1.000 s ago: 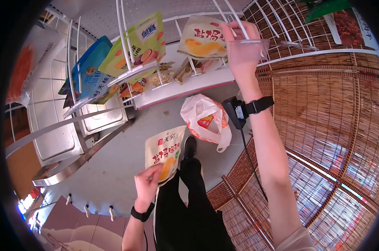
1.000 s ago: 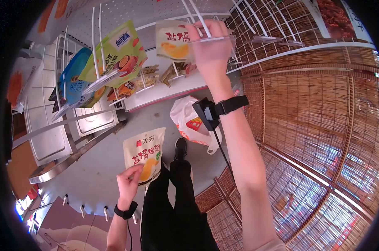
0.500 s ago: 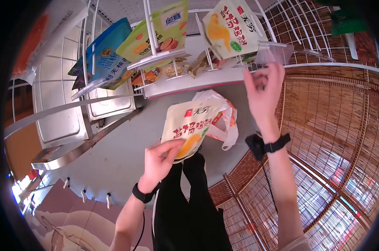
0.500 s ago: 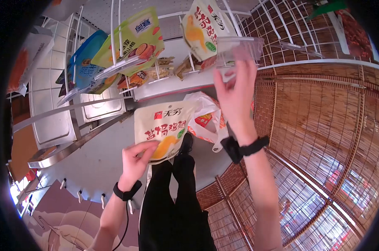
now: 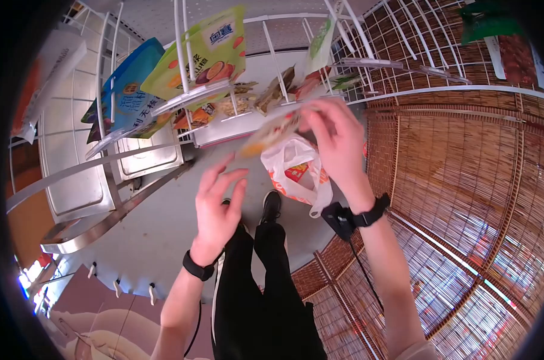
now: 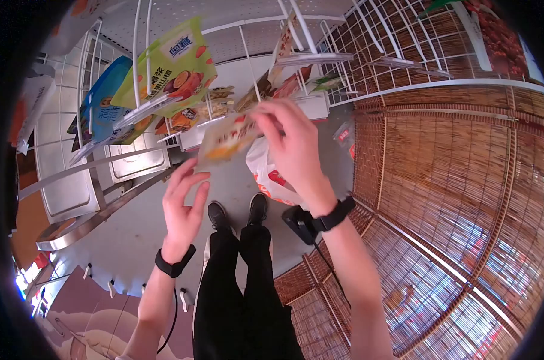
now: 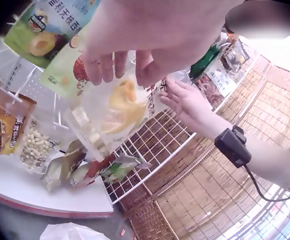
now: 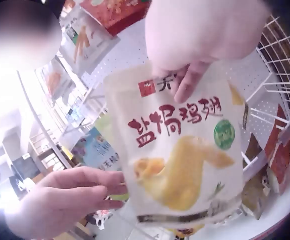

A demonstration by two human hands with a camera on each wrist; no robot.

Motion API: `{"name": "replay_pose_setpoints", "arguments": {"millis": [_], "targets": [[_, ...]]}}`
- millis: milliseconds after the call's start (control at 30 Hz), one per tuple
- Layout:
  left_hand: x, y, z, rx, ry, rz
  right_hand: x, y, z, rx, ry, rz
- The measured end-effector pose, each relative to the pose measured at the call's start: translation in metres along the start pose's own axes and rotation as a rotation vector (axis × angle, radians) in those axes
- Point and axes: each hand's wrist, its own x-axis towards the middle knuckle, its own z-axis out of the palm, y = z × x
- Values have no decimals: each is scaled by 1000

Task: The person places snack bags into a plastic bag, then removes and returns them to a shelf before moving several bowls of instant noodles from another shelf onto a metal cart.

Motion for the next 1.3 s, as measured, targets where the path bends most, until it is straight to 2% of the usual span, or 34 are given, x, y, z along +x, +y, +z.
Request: {"name": "replay_pose_setpoints", "arguments": {"millis": [33,67,100,167,233,333,367,433,500,567,733,867,1000,1067,1200,1267,1300], "targets": [[1,-3,0,52,55,3,9,4,0,-112,99,-112],[-1,-6,-3,-6,18,-90,16,14,0,-121,131,-149],[-3,-9,-4,-12,20,-83,25,20,-4,-128,134,-155],[-12,-18,-7,21,7,-97,38,29,-7,-391,226,-282],[-26,-28,-10,57,-11,-101,51,34,-10,-377,229,-263],[-48,-39,-13,57,-107,-125,63,34,-16,-458,317,-486],[-55,-45,-13,56,-128,-150,64,36,-18,-470,333,-482],[-67,-51,-13,56,-161,-167,64,39,-19,-579,375,-662],[-77,-53,-14,56,-179,-221,61,46,-18,-575,421,-650],[-87,-54,-15,56,-183,-240,60,45,-15,-565,518,-726],[-94,-53,-12,-7,-221,-310,57,31,-16,-465,540,-634],[-93,-49,-12,18,-210,-263,63,41,-25,-421,517,-533],[-87,-50,-14,-17,-217,-256,72,34,-28,-377,562,-572],[-87,-51,-16,-25,-216,-260,72,35,-25,-310,509,-470],[-89,-57,-19,-50,-215,-266,74,26,-25,-354,510,-470],[-93,-60,-21,-50,-215,-263,75,18,-18,-136,525,-389],[-95,-62,-21,-48,-220,-258,75,18,-16,-136,528,-387]]}}
